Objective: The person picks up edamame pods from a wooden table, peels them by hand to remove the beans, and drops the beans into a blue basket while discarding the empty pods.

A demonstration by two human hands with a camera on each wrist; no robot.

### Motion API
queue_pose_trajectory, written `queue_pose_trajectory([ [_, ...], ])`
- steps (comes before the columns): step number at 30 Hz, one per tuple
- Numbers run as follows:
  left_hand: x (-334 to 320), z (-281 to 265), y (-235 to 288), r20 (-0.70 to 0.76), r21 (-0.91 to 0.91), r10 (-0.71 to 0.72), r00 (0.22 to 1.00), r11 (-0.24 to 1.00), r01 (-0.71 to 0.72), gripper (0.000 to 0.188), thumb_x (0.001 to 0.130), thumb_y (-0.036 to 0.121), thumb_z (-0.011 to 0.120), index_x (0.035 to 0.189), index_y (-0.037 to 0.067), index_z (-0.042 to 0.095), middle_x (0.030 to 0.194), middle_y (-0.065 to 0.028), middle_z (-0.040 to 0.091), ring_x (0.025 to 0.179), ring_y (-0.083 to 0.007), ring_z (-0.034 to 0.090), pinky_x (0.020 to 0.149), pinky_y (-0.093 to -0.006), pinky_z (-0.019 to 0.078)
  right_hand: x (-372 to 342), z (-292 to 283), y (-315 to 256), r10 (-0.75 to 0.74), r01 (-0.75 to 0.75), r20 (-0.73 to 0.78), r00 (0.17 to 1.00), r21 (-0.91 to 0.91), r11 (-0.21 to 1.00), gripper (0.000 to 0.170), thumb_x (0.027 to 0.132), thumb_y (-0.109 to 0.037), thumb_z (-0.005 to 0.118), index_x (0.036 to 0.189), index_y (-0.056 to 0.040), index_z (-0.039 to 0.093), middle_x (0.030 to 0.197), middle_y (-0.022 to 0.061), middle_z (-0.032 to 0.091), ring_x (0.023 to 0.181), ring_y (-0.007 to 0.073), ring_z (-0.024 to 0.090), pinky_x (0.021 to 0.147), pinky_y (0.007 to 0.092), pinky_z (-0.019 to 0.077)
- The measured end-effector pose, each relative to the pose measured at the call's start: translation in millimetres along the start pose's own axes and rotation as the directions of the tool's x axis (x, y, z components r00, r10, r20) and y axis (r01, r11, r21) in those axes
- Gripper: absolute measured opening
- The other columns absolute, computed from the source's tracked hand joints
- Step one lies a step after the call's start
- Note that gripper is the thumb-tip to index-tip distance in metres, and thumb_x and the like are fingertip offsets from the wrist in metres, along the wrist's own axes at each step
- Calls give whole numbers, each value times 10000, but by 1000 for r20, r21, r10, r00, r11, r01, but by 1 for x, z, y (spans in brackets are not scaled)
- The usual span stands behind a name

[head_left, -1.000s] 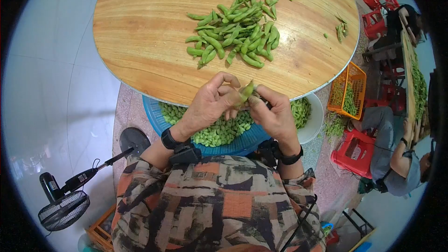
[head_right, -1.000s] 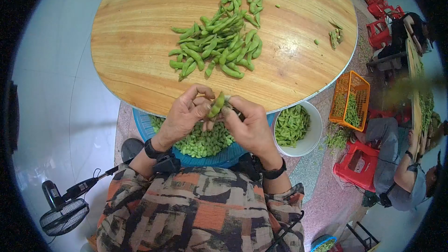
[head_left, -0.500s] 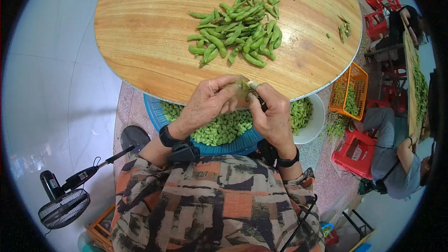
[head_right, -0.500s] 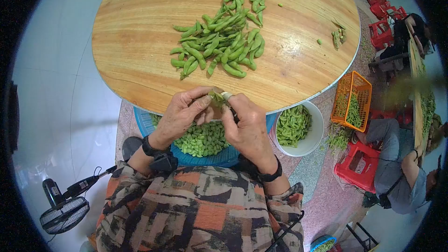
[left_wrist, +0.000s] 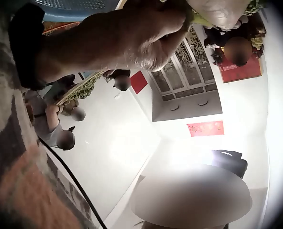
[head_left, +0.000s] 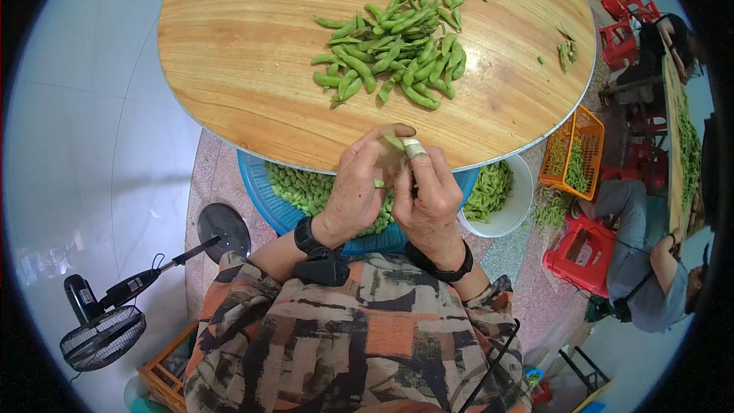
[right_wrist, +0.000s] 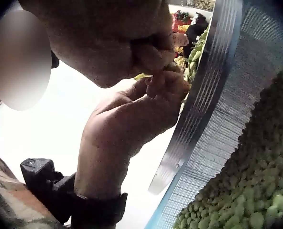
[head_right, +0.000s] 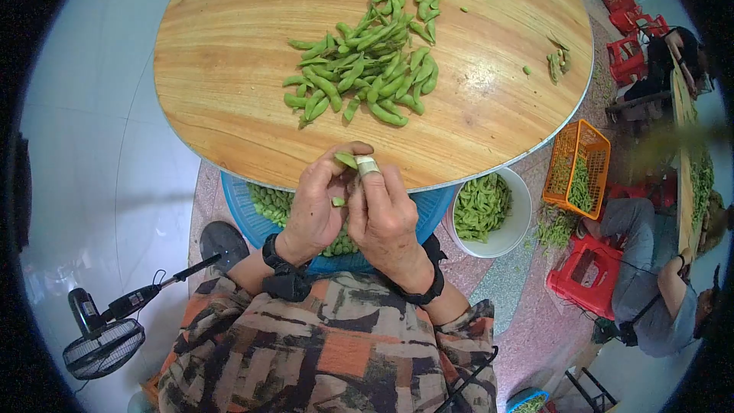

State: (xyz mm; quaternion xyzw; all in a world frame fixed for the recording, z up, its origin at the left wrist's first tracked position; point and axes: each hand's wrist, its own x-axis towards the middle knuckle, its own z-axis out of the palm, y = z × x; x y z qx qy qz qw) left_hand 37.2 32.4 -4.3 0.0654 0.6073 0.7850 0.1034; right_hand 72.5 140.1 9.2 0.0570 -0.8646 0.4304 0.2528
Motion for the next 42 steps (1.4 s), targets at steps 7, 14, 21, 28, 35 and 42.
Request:
queue_pose_trajectory([
  [7,-2,-6,4,159,-578,-298,941,744,334,274,990,120,405,1186,12,563,1077,-45,597,1005,-146,567,906,-296,466,2,-3,5,-39,42,-61,997,44,998,218,834,84,606,1050,63,626,801,148,555,602,243,562,523,324,447],
  [14,1,-1,11,140,-553,-365,921,743,378,218,975,116,457,1116,9,584,910,-26,607,749,-103,551,664,-248,439,5,-14,11,144,-151,52,988,161,975,215,821,73,618,1035,48,618,795,152,543,636,302,586,547,362,471],
  [21,5,-15,8,243,-497,-340,908,760,418,236,948,68,507,1141,-38,594,927,-82,648,721,-128,596,640,-249,480,11,-23,19,170,-189,110,979,191,963,169,832,40,620,1000,37,637,756,134,565,616,265,593,551,334,459],
  [28,2,-28,18,187,-12,-427,885,900,436,216,963,140,636,1104,-23,648,816,-54,620,668,-56,510,561,-191,389,17,-34,16,163,-217,244,956,214,952,198,834,21,645,1030,39,653,778,126,608,645,232,610,577,321,470],
  [35,1,-30,8,188,-435,-388,902,791,430,154,960,142,634,1059,24,638,845,-56,644,596,-74,499,466,-190,319,15,-28,20,128,-179,203,971,261,949,337,793,-35,761,1107,19,653,853,121,648,756,215,656,667,295,508],
  [42,-1,-27,8,203,-511,-346,916,761,400,154,991,166,580,1062,33,610,873,-77,645,557,-89,475,442,-201,306,11,-22,15,309,-370,213,927,385,845,329,785,-13,760,1100,11,669,905,123,682,781,189,666,685,280,510],
])
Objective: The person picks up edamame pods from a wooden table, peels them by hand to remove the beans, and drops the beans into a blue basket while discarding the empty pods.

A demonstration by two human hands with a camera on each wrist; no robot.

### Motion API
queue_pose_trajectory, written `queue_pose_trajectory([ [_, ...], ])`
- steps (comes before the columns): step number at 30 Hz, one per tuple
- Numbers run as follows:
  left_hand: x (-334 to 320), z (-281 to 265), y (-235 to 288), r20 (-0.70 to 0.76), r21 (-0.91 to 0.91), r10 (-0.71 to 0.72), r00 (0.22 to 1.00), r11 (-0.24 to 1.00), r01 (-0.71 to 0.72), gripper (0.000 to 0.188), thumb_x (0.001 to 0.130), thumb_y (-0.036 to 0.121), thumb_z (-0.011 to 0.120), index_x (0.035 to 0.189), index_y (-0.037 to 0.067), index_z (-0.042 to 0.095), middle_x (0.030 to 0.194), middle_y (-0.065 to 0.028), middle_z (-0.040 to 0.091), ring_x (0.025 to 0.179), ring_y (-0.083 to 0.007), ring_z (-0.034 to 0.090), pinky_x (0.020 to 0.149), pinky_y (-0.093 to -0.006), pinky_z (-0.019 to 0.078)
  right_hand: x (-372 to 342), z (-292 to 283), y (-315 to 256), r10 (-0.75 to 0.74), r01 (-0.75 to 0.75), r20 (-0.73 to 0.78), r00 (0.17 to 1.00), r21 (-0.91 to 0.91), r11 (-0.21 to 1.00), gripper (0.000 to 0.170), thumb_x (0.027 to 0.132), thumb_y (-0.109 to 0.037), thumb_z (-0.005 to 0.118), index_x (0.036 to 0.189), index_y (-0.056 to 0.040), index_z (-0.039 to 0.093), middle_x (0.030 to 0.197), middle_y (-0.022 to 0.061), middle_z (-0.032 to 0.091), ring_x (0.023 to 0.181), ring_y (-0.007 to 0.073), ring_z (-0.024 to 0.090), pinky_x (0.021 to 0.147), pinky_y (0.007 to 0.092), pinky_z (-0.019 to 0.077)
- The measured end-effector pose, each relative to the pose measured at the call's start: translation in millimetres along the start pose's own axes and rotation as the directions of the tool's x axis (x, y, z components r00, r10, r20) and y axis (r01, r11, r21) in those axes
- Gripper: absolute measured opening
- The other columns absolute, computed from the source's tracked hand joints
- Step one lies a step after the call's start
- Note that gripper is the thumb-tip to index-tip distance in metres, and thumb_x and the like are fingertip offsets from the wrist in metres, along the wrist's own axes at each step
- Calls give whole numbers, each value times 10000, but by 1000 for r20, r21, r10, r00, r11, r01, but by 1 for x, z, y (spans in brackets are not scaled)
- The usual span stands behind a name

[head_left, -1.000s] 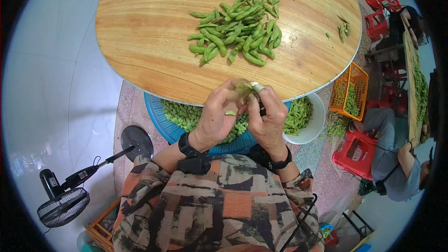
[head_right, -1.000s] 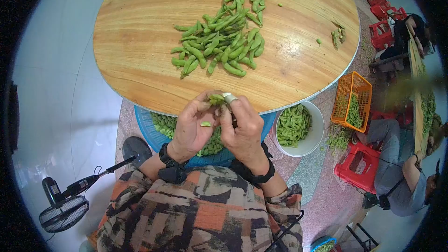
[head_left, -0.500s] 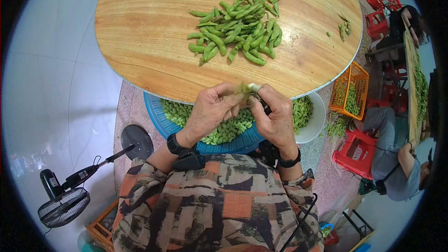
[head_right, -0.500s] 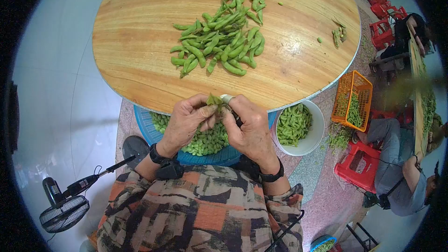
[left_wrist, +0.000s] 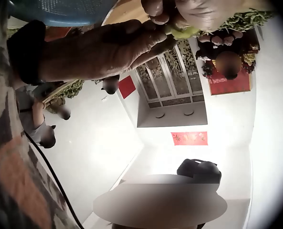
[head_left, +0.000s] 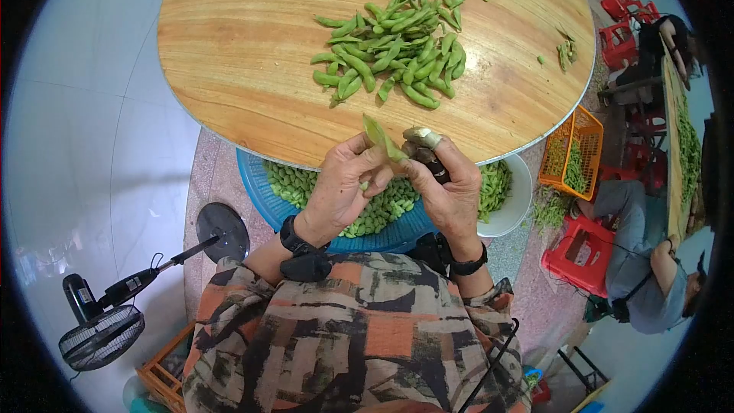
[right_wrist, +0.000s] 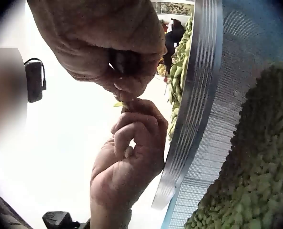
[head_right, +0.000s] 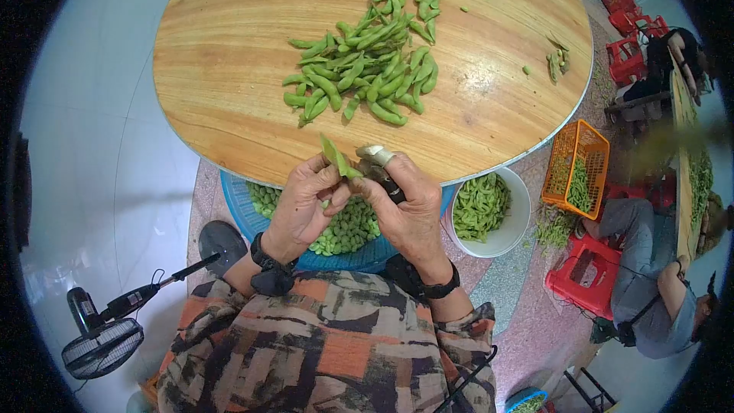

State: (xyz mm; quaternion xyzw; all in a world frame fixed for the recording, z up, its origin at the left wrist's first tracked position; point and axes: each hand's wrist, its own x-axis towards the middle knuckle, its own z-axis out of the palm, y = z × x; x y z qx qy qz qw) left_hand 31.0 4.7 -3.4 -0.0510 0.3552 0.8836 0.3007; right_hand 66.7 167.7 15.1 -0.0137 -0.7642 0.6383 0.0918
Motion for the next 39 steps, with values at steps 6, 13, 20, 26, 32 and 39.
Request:
queue_pose_trajectory([
  [6,-2,0,2,22,-155,-100,995,983,103,192,1009,154,509,1136,23,571,890,-86,653,555,-105,523,420,-211,344,0,2,0,-150,150,8,989,-17,988,302,778,11,753,1074,0,695,862,112,702,763,184,683,684,281,521],
  [13,-3,3,4,-30,-68,-96,995,993,94,218,1005,185,526,1147,23,559,863,-66,647,545,-84,555,394,-198,381,-2,4,5,-211,215,65,975,-65,975,340,788,22,745,1122,-12,691,850,103,708,724,155,685,633,261,528],
  [20,-4,1,5,-62,143,-32,998,989,41,188,1025,234,533,1069,53,559,789,-20,615,554,-44,540,396,-166,362,-1,-5,-3,79,-85,151,985,34,996,404,808,2,744,1201,-18,654,881,92,733,760,131,695,656,266,549],
  [26,-6,0,0,-45,259,-17,999,965,28,203,1044,236,497,1111,50,545,812,-19,601,573,-37,521,440,-168,380,-2,-2,2,-134,156,139,981,-166,974,428,789,39,722,1204,1,625,870,150,710,755,241,712,654,299,550],
  [32,-6,-5,-17,-51,419,99,994,905,-69,205,1056,245,474,1118,61,540,816,3,575,595,-35,486,476,-170,369,-5,13,5,-261,269,67,963,-283,920,437,788,69,687,1212,9,598,876,142,663,748,267,681,642,324,533],
  [39,-6,-3,-8,-4,154,43,999,987,-42,182,1020,202,546,1103,51,603,810,5,607,646,-47,522,548,-177,414,-2,22,4,-313,268,-79,946,-349,898,392,802,77,643,1187,26,593,893,155,625,718,256,636,592,341,509],
])
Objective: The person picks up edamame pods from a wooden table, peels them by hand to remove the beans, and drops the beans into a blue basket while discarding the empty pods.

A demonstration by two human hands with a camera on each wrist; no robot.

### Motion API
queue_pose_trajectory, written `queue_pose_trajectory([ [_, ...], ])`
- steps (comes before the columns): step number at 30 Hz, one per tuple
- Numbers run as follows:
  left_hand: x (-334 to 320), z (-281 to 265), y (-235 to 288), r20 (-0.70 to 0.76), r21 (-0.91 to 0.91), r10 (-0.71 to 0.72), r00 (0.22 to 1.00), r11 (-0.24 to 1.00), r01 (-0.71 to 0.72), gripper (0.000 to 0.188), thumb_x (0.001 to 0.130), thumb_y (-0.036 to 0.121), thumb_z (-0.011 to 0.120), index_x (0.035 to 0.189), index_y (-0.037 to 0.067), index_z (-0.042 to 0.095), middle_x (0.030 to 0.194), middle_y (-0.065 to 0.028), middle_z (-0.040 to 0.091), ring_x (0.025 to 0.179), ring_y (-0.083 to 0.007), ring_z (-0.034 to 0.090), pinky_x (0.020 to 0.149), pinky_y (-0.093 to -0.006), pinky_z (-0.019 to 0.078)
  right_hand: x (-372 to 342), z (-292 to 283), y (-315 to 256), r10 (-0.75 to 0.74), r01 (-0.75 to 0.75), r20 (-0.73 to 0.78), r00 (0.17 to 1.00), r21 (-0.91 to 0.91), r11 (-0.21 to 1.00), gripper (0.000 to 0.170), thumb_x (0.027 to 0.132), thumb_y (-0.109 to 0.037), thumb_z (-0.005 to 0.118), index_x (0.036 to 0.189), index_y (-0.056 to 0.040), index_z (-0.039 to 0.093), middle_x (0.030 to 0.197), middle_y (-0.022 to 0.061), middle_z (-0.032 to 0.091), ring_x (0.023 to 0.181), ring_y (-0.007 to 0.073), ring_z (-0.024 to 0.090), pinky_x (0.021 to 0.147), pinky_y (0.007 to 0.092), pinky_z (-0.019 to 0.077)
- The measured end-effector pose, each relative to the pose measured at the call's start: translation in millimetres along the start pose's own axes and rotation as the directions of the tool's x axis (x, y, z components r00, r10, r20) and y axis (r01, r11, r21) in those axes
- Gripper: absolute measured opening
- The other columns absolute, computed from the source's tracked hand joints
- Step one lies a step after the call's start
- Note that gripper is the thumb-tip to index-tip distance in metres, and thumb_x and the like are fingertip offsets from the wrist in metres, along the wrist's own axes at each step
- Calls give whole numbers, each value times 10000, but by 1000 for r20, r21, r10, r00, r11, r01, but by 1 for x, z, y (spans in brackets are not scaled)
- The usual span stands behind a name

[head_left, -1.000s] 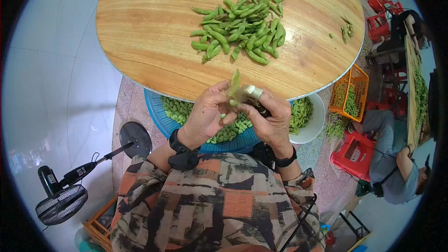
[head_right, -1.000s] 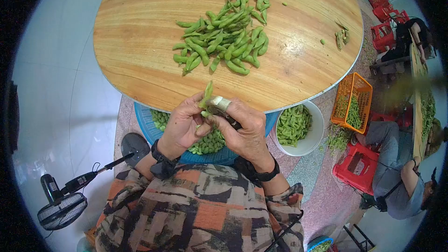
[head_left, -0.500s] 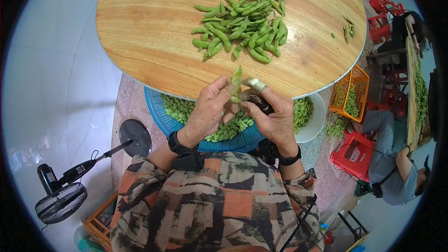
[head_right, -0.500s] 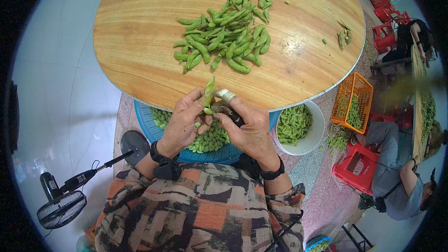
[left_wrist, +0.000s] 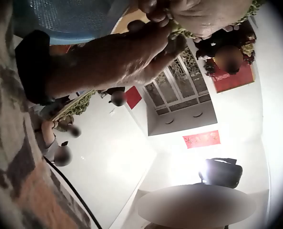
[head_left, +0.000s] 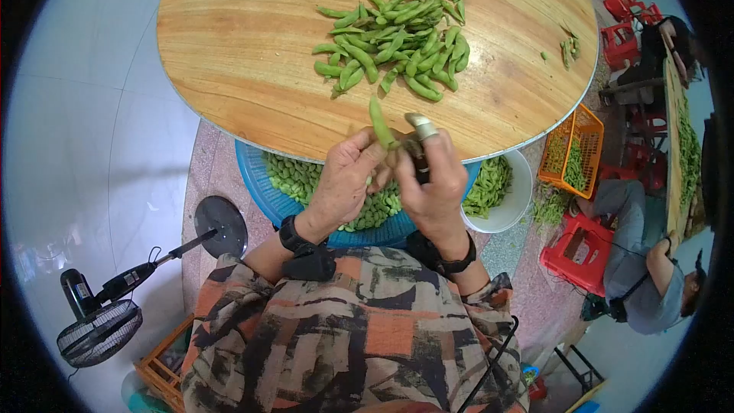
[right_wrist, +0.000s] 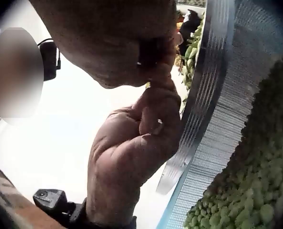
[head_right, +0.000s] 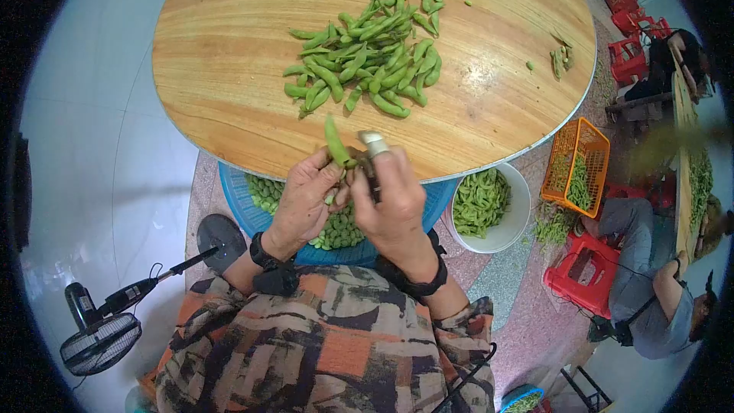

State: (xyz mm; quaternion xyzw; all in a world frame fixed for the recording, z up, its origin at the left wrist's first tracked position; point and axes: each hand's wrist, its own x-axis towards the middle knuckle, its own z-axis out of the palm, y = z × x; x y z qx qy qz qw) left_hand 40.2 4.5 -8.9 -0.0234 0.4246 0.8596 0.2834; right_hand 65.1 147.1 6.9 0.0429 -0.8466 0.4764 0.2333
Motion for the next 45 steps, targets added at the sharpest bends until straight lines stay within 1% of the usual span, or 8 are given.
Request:
queue_pose_trajectory([
  [5,-4,-7,42,207,557,-222,953,827,71,154,959,127,612,1014,15,703,930,-70,707,836,-151,660,769,-267,519,-4,-73,12,486,-493,115,866,352,796,353,841,22,650,1193,27,631,914,12,619,744,94,570,577,231,446],
  [7,4,-17,52,622,664,-183,761,638,-389,156,926,141,638,989,21,715,939,-65,725,878,-184,675,781,-296,530,-13,-118,17,557,-552,41,830,217,806,312,860,14,633,1172,33,640,886,-13,618,703,94,572,616,214,455],
  [15,75,-2,63,458,888,401,794,-259,-381,170,826,118,713,950,14,660,872,-135,601,775,-303,638,659,-401,529,-50,-191,77,305,-275,-73,949,-665,695,252,863,9,613,1108,16,674,857,165,710,728,241,696,662,361,524],
  [20,82,-1,50,467,841,316,826,-448,-304,142,844,94,676,948,23,610,977,-119,557,817,-326,642,636,-421,521,-24,-156,56,310,-345,-152,939,-426,836,247,883,9,596,1115,27,680,858,139,723,766,190,695,693,306,528],
  [27,63,1,55,636,753,434,637,-170,-636,151,912,91,627,1043,17,617,902,-89,615,697,-237,625,572,-333,496,5,-81,23,374,-387,109,921,151,910,270,899,-4,588,1155,14,673,842,76,692,742,119,641,663,254,500],
  [29,42,5,56,84,599,-38,996,800,-20,138,970,146,604,970,11,632,722,-14,594,551,-72,528,465,-232,385,8,-59,16,441,-505,250,862,354,787,284,929,-32,580,1202,1,649,848,39,672,656,69,571,595,219,464],
  [36,18,3,28,-5,468,-50,999,883,46,152,986,163,605,919,30,635,661,24,549,543,-25,479,470,-188,343,5,-25,12,449,-689,529,720,623,371,266,998,-61,531,1243,13,601,669,-33,490,537,35,407,473,210,328],
  [45,14,3,9,113,832,415,903,457,-314,70,905,57,649,890,-7,624,737,-89,597,630,-200,584,560,-305,450,-4,-23,21,384,-700,607,696,694,172,230,1016,-82,508,1194,38,588,662,-34,431,553,51,360,478,215,293],
])
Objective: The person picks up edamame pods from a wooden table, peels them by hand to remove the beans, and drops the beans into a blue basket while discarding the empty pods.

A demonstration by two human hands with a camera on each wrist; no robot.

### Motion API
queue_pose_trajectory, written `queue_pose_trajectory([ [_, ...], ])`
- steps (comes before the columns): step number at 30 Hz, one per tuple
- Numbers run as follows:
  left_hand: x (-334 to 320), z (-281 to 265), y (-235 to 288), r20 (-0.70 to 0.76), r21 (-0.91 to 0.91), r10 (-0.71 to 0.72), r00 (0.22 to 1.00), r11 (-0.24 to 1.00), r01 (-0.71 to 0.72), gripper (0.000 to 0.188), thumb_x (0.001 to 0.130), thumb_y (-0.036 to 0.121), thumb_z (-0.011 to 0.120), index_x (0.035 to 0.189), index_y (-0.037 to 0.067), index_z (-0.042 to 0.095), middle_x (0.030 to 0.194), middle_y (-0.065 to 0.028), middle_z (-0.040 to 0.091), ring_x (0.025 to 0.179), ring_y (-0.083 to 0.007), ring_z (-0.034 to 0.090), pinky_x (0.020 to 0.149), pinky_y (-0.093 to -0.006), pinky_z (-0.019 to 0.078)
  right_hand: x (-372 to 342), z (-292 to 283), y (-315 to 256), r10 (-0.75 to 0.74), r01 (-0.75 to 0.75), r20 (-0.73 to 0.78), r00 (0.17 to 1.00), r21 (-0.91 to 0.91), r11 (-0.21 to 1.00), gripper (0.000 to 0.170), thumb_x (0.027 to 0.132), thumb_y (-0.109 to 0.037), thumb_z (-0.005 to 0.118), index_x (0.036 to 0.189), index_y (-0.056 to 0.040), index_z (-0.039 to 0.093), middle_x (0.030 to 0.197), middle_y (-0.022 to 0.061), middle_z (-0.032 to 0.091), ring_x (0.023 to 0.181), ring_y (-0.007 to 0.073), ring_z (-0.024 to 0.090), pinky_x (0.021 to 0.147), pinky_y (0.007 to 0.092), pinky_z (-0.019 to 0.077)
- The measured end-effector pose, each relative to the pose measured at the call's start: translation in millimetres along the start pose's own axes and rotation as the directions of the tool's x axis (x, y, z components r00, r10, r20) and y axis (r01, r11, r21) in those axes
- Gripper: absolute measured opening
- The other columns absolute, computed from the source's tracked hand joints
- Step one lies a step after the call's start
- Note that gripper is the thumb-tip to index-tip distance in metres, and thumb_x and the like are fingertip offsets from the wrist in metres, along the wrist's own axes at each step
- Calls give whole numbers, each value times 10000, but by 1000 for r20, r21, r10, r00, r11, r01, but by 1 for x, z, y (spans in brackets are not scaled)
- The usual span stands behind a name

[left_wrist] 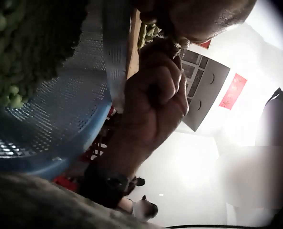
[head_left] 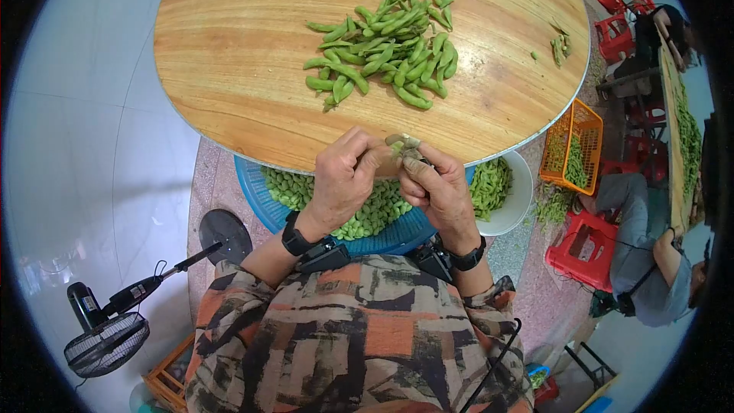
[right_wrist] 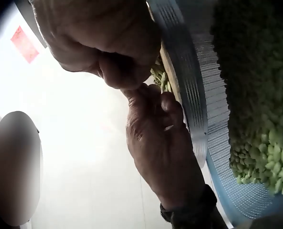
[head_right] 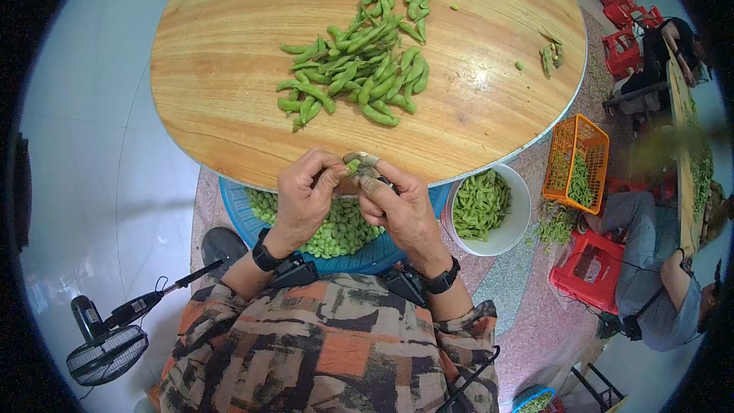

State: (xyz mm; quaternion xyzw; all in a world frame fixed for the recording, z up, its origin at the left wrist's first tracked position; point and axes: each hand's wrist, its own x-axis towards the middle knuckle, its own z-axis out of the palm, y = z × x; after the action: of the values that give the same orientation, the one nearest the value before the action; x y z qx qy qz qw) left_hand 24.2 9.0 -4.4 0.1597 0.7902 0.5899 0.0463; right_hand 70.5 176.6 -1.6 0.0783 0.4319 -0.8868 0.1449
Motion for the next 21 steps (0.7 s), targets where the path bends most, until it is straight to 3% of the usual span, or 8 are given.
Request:
queue_pose_trajectory([
  [5,0,3,7,-67,313,233,970,928,-201,42,866,14,654,858,4,614,797,-135,600,712,-312,612,611,-377,478,0,3,0,-42,41,-17,999,-67,997,276,1011,-80,516,1259,25,576,686,-32,443,562,51,369,482,214,303],
  [9,-1,5,2,-87,300,265,960,926,-228,137,906,111,674,863,4,601,744,-95,572,652,-227,587,579,-338,444,2,-2,4,-46,44,-18,999,-102,994,293,1007,-78,526,1280,17,575,691,-35,453,562,48,373,481,209,306],
  [12,-3,1,6,-57,134,90,994,988,-82,118,923,96,647,867,2,603,744,-102,583,593,-256,588,540,-344,443,4,-7,3,-12,12,10,1000,-21,1000,286,1002,-69,530,1270,18,581,693,-37,462,559,42,365,480,200,302],
  [13,-1,-4,10,78,-211,-208,975,952,220,160,956,152,623,884,10,601,734,-71,574,542,-206,561,488,-305,409,5,-8,3,12,-14,35,999,44,999,284,1000,-64,531,1266,18,583,692,-38,466,556,39,361,479,195,300],
  [14,1,-7,12,297,-473,-420,857,715,514,208,990,207,598,901,19,599,724,-41,566,492,-156,535,436,-266,374,5,-8,2,13,-15,34,999,43,999,284,1000,-64,531,1266,18,583,692,-38,466,556,39,361,479,195,300],
  [15,1,-8,11,296,-474,-421,857,714,515,208,990,207,598,901,19,599,724,-41,566,492,-156,535,436,-266,374,5,-6,0,23,-26,33,999,76,997,279,998,-61,532,1260,18,585,691,-38,473,550,36,354,477,193,298],
  [17,2,-10,9,491,-678,-402,773,380,629,265,1022,282,550,947,32,596,738,-10,554,465,-86,492,375,-202,294,6,-5,-1,33,-37,34,999,110,993,275,996,-58,533,1254,19,587,690,-39,479,545,33,348,475,190,295],
  [21,2,-10,9,610,-701,-359,706,169,692,282,1015,297,554,984,17,571,725,-36,553,458,-100,475,367,-214,298,1,-3,-4,-37,38,33,999,-43,998,257,1001,-64,528,1233,26,589,683,-29,493,529,37,346,465,199,301],
])
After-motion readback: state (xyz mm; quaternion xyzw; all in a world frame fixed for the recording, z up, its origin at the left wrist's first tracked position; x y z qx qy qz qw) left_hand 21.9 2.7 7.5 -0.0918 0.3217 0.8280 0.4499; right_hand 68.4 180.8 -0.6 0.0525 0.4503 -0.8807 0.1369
